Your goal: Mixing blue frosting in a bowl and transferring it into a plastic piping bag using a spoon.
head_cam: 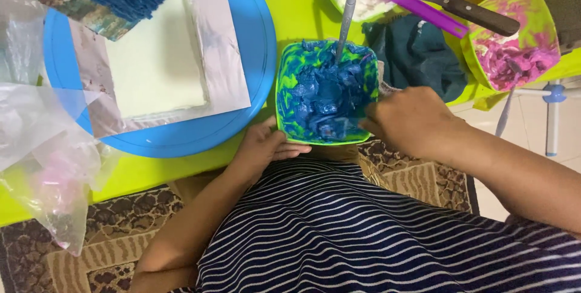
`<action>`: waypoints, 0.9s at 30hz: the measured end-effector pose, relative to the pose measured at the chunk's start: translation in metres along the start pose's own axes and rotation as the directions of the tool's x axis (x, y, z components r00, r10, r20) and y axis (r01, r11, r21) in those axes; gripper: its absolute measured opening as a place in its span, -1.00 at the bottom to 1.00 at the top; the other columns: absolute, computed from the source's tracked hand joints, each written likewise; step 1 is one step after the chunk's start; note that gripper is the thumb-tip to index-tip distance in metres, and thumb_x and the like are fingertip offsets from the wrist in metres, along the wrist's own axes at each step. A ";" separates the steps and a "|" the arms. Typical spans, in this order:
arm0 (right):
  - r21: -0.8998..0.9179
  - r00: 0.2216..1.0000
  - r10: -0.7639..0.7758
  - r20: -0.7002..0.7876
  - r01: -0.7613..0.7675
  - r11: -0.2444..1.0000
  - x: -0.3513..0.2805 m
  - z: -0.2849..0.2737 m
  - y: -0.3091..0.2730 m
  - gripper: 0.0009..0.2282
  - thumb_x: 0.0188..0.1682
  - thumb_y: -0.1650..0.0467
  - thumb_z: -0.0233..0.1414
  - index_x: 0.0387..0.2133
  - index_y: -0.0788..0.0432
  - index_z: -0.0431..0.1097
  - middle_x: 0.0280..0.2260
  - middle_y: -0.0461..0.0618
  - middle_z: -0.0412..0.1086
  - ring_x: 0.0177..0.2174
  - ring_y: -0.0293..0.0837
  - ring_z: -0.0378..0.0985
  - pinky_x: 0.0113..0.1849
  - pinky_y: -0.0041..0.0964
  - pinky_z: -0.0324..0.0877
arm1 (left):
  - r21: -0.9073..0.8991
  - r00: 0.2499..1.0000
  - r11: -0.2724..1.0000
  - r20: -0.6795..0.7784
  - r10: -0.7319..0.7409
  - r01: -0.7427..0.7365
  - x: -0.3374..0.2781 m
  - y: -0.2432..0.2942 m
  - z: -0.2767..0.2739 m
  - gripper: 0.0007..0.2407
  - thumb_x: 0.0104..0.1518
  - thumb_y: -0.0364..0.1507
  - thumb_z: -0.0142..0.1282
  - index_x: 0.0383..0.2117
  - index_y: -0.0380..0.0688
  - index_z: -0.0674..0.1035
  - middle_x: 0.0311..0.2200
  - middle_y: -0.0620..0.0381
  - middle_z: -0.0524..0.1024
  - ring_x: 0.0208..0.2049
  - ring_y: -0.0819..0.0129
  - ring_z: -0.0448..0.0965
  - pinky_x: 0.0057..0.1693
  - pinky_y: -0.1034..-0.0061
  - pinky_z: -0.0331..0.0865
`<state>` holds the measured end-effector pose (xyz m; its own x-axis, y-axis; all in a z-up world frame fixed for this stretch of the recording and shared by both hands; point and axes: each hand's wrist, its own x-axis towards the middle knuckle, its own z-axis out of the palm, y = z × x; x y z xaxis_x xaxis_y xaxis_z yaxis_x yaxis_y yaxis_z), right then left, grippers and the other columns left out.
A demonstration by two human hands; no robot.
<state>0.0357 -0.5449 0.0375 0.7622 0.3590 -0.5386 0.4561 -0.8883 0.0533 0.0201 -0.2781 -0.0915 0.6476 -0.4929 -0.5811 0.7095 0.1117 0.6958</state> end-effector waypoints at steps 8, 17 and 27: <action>-0.115 0.849 -0.045 -0.526 -0.018 0.993 -0.013 -0.010 0.004 -0.87 -0.17 0.37 0.10 -0.39 0.11 0.52 -0.45 0.04 0.46 -0.46 0.05 0.57 -0.47 -0.06 0.42 | 0.023 1.000 1.000 0.026 0.009 -0.010 0.004 -0.003 -0.007 -0.66 0.27 -0.53 -0.19 0.16 -0.34 0.38 -0.09 -0.20 0.64 -0.15 0.13 0.73 -0.06 0.49 0.62; -0.253 0.813 -0.255 -0.524 0.138 0.958 -0.017 -0.019 0.004 -0.85 -0.31 0.40 0.08 -0.46 0.16 0.44 -0.49 -0.01 0.36 -0.44 -0.03 0.51 -0.48 -0.15 0.41 | 0.018 1.000 1.000 -0.002 -0.006 0.006 0.003 -0.002 -0.005 -0.68 0.28 -0.50 -0.18 0.15 -0.32 0.38 -0.12 -0.19 0.65 -0.16 0.15 0.73 -0.07 0.50 0.62; -0.383 0.806 -0.384 -0.450 0.214 0.898 -0.012 -0.034 0.000 -0.85 -0.31 0.37 0.04 -0.47 0.12 0.43 -0.47 -0.09 0.33 -0.38 -0.09 0.47 -0.45 -0.21 0.36 | 0.039 1.000 0.999 -0.001 -0.004 0.004 0.005 -0.004 -0.007 -0.66 0.28 -0.49 -0.22 0.17 -0.31 0.34 -0.13 -0.20 0.66 -0.15 0.14 0.73 -0.05 0.46 0.62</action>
<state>0.0420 -0.5393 0.0729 0.6458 0.7597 -0.0760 0.7492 -0.6114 0.2547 0.0222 -0.2749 -0.0999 0.6449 -0.4925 -0.5844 0.7008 0.0761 0.7092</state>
